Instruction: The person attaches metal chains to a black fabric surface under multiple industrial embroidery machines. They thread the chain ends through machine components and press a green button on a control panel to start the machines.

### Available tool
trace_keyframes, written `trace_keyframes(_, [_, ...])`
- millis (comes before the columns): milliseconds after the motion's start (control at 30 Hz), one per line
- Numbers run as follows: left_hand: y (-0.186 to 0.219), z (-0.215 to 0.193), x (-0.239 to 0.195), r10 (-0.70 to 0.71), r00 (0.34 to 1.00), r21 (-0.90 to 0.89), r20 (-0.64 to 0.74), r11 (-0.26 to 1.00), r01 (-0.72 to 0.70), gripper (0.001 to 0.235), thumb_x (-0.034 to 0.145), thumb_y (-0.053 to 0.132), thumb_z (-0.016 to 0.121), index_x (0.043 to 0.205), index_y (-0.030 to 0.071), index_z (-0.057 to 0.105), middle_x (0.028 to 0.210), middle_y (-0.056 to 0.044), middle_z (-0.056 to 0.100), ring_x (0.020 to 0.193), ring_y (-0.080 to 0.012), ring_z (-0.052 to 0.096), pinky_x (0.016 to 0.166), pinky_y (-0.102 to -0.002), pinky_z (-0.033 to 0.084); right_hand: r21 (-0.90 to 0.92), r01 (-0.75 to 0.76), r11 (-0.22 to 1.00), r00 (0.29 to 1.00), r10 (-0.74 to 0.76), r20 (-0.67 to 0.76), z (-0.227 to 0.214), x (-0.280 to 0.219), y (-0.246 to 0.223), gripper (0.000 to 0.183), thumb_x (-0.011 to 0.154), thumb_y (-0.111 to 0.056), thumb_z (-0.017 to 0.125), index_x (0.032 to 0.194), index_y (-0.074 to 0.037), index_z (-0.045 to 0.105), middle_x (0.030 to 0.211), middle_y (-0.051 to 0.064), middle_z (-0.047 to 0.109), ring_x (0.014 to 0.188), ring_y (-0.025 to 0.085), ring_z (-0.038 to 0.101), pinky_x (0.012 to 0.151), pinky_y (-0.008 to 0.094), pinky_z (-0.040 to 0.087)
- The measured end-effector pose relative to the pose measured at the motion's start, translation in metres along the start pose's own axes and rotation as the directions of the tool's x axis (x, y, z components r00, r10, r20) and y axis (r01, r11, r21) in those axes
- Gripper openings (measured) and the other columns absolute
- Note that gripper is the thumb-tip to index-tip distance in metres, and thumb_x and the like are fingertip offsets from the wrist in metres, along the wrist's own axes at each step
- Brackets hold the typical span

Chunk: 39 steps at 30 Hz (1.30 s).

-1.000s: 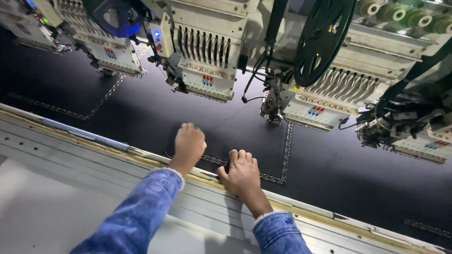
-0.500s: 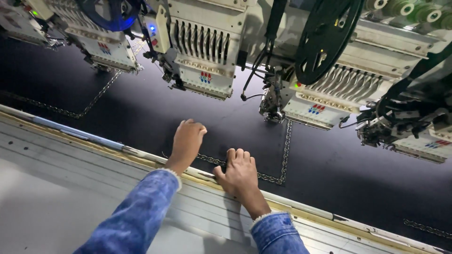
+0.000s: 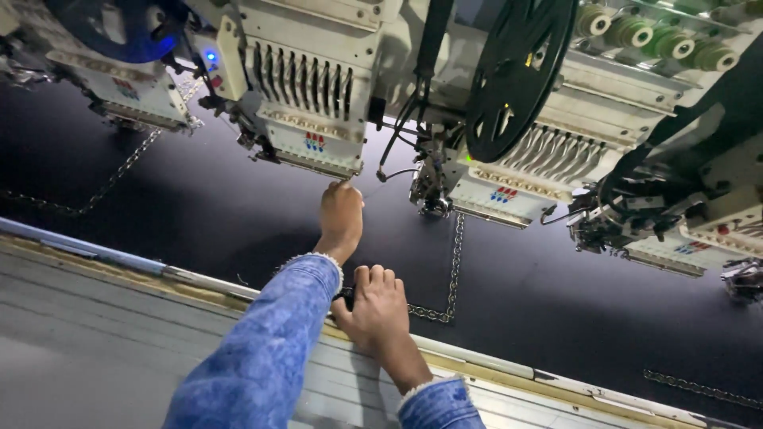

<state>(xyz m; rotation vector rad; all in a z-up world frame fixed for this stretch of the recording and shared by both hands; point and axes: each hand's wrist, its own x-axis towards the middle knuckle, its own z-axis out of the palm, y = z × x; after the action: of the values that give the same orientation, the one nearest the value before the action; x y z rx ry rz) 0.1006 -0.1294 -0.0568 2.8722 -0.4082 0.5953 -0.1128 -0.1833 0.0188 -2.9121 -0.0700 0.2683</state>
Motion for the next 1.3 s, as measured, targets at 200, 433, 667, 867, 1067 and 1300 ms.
trace_keyframes(200, [0.018, 0.000, 0.001, 0.009, 0.998, 0.135, -0.061, 0.991, -0.001, 0.010, 0.088, 0.011, 0.066, 0.088, 0.012, 0.075, 0.096, -0.007, 0.070, 0.096, -0.0255, 0.062, 0.084, -0.037, 0.052, 0.057, 0.027, 0.998, 0.979, -0.015, -0.201, 0.007, 0.002, 0.006, 0.045, 0.088, -0.056, 0.048, 0.099, -0.013, 0.053, 0.097, 0.010, 0.052, 0.092, 0.032, 0.049, 0.085, 0.048, 0.039])
trace_keyframes(433, [-0.011, -0.089, -0.035, 0.021, 0.832, -0.305, 0.555, 0.935, 0.180, 0.057, 0.084, 0.041, 0.037, 0.084, 0.001, 0.077, 0.104, -0.027, 0.072, 0.104, -0.0479, 0.061, 0.093, -0.053, 0.045, 0.154, 0.029, 0.988, 0.985, -0.003, -0.170, 0.000, 0.000, 0.009, 0.044, 0.082, -0.051, 0.052, 0.104, -0.012, 0.054, 0.094, 0.009, 0.052, 0.091, 0.032, 0.050, 0.085, 0.048, 0.041])
trace_keyframes(667, [-0.087, -0.149, -0.111, 0.043, 0.877, -0.706, 0.479, 0.612, 0.356, 0.032, 0.104, 0.031, 0.045, 0.094, 0.011, 0.070, 0.079, -0.011, 0.069, 0.080, -0.0272, 0.065, 0.079, -0.042, 0.052, 0.056, 0.026, 0.998, 0.998, -0.023, -0.053, -0.002, -0.006, 0.006, 0.048, 0.086, -0.055, 0.049, 0.114, -0.017, 0.043, 0.105, 0.007, 0.044, 0.105, 0.032, 0.047, 0.092, 0.043, 0.038])
trace_keyframes(867, [-0.082, -0.119, -0.110, -0.069, 0.842, -0.554, 0.535, 0.723, 0.412, 0.029, 0.105, 0.030, 0.047, 0.110, 0.019, 0.074, 0.105, -0.011, 0.077, 0.106, -0.0366, 0.070, 0.094, -0.047, 0.054, 0.175, 0.040, 0.984, 0.999, -0.034, -0.036, 0.004, -0.004, 0.018, 0.052, 0.085, -0.056, 0.056, 0.119, -0.018, 0.046, 0.110, 0.009, 0.049, 0.111, 0.035, 0.051, 0.096, 0.045, 0.040])
trace_keyframes(1067, [-0.086, -0.124, -0.108, -0.258, 0.722, -0.365, 0.642, 0.725, 0.584, 0.032, 0.102, 0.039, 0.048, 0.108, 0.030, 0.078, 0.107, -0.004, 0.077, 0.110, -0.0313, 0.070, 0.095, -0.046, 0.053, 0.682, 0.062, 0.728, 0.994, 0.014, -0.106, -0.007, -0.012, 0.077, 0.029, 0.093, -0.029, 0.065, 0.115, -0.011, 0.068, 0.107, 0.016, 0.070, 0.109, 0.034, 0.066, 0.096, 0.043, 0.051])
trace_keyframes(1300, [-0.173, -0.070, -0.180, 0.138, 0.951, 0.779, -0.277, 0.612, 0.138, 0.038, 0.114, 0.049, 0.051, 0.080, 0.034, 0.058, 0.059, 0.012, 0.052, 0.059, -0.0033, 0.061, 0.051, -0.020, 0.046, 0.991, 0.045, 0.124, 0.754, 0.647, -0.115, 0.005, 0.027, 0.197, 0.014, 0.089, -0.012, 0.073, 0.098, -0.002, 0.074, 0.083, 0.016, 0.074, 0.072, 0.025, 0.076, 0.069, 0.035, 0.066])
